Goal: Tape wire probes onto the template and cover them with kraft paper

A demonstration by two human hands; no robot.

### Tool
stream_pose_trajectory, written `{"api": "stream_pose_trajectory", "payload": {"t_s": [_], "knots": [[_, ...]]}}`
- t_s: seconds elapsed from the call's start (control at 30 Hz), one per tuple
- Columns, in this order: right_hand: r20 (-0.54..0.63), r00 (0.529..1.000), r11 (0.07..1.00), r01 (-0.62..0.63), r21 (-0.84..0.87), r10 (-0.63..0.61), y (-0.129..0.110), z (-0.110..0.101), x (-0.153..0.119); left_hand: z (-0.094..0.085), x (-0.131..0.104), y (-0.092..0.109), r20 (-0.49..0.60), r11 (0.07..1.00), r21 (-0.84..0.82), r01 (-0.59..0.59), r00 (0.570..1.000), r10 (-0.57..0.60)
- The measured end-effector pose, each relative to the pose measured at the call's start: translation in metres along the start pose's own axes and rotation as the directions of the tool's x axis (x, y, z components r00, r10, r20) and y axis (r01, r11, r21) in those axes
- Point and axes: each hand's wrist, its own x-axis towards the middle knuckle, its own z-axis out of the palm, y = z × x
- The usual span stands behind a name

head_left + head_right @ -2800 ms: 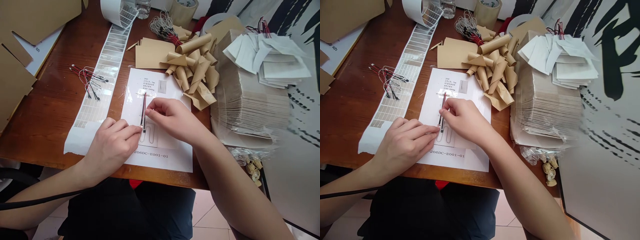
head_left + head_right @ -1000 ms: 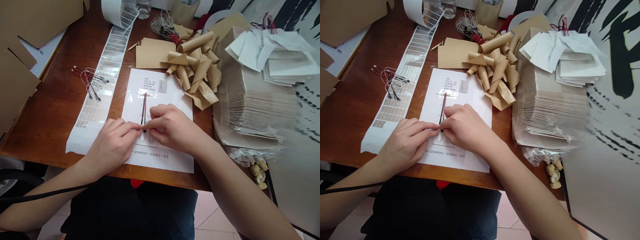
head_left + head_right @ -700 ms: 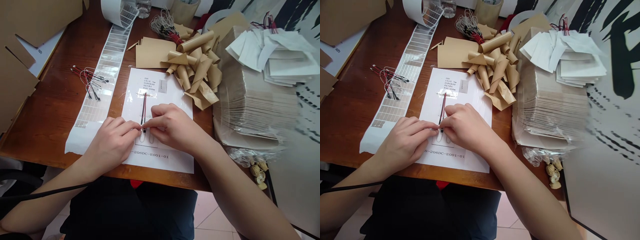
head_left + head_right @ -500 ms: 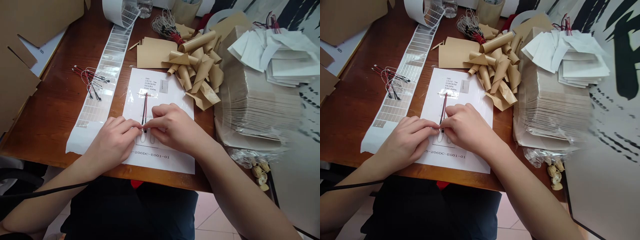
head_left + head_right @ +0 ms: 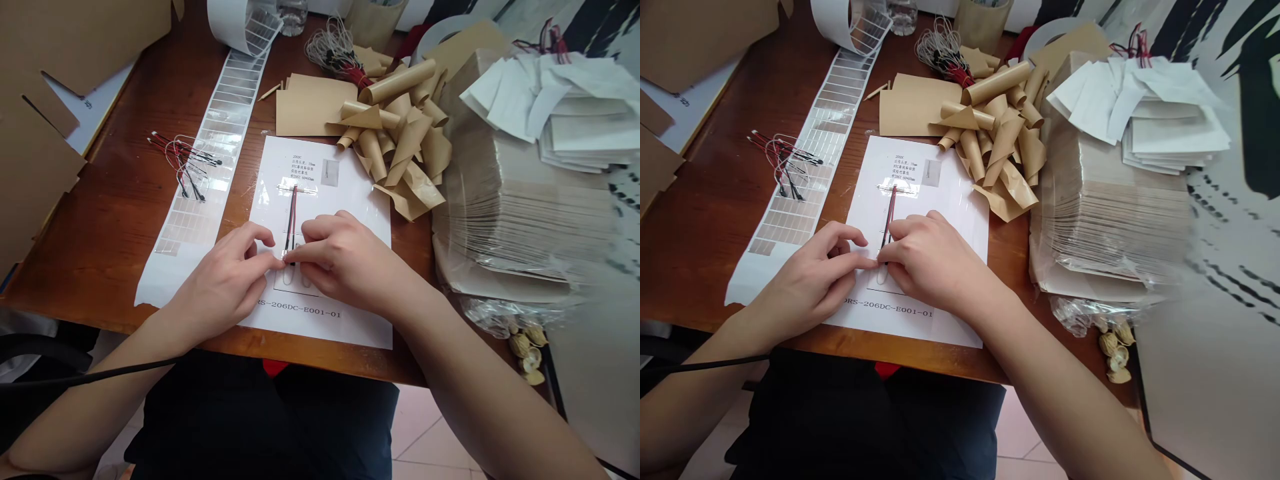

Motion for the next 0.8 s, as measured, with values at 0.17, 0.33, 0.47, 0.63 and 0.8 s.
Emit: {"api": "stream_pose_trajectory", "payload": {"t_s": [0.17, 0.33, 0.47, 0.63, 0.8], "knots": [[0.000, 1.000, 1.000, -0.017, -0.007, 0.017, 0.001, 0.001, 0.001, 0.001, -0.001, -0.001, -0.050, 0.998, 0.065, -0.026, 0.998, 0.029], [0.019, 0.998, 0.998, -0.051, -0.037, 0.052, -0.001, 0.001, 0.001, 0.003, -0.005, 0.004, -0.080, 0.975, 0.210, -0.066, 0.993, 0.084], [0.013, 1.000, 0.999, -0.028, -0.036, 0.028, -0.002, 0.002, 0.002, 0.003, -0.009, 0.006, -0.062, 0.950, 0.290, -0.111, 0.989, 0.135], [0.015, 1.000, 0.999, 0.013, -0.041, -0.012, -0.002, 0.004, 0.001, 0.002, -0.013, 0.006, -0.043, 0.942, 0.320, -0.104, 0.991, 0.124], [0.024, 0.999, 0.999, 0.031, -0.025, -0.030, -0.002, 0.004, 0.001, 0.002, -0.013, 0.007, -0.052, 0.940, 0.329, -0.094, 0.992, 0.118]]}}
